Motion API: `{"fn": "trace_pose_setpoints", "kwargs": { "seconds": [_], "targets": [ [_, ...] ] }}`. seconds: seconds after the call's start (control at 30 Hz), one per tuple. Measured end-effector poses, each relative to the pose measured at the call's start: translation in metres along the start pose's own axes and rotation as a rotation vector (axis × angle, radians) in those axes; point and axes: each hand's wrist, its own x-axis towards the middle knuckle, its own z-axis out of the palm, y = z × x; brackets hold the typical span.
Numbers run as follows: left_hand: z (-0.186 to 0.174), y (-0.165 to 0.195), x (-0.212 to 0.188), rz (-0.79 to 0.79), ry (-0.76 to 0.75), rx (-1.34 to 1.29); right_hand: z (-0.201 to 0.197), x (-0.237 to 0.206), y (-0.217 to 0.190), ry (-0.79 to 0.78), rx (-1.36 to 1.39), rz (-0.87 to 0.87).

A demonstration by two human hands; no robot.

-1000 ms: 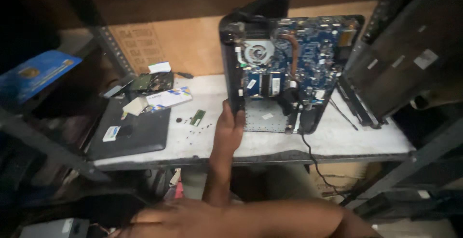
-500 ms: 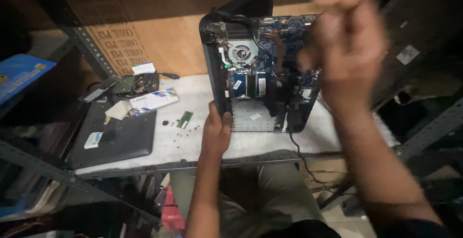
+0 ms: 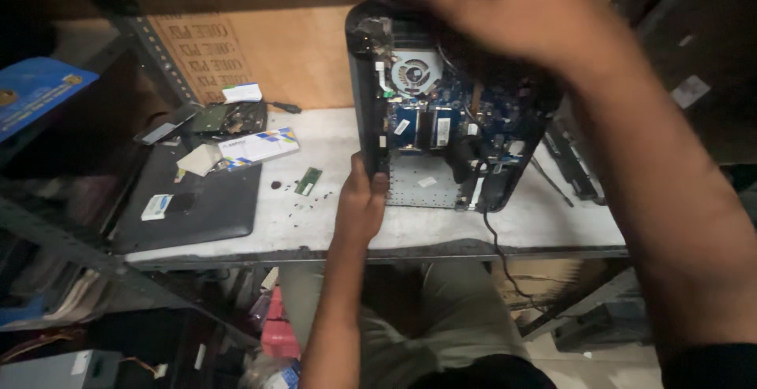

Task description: The person works on a disassembled laptop placed on a metal shelf. They repeatedly plug and unplug the power adapter, rotate the laptop to access different sides, and use a screwdriver to adjust components on the motherboard.

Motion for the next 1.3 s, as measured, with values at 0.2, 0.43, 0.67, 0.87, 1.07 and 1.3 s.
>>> {"fn": "trace_pose_setpoints", "kwargs": {
  "seconds": [0.2,0.43,0.67,0.87,1.07,1.3],
  "targets": [
    [-0.008,0.004,-0.002,-0.023,-0.013,-0.072,0.049,0.027,-0.018,-0.023,-0.18,-0.073],
    [-0.02,0.0,-0.004,0.026,-0.003,-0.114,0.054,0.023,-0.028,0.064,-0.081,0.119],
    [-0.017,-0.008,-0.009,0.016,0.012,-0.079,0.066,0.016,-0.026,0.119,-0.116,0.004],
    [-0.016,-0.006,-0.008,0.036,0.015,-0.066,0.079,0.013,-0.018,0.195,-0.296,-0.072],
    [-0.016,-0.003,-0.008,-0.088,-0.026,-0.099,0.085,0.009,-0.012,0.205,-0.242,-0.077],
    [-0.015,-0.005,-0.006,0.048,0.011,-0.079,0.081,0.02,-0.015,0.288,-0.214,-0.006]
  ]
}}
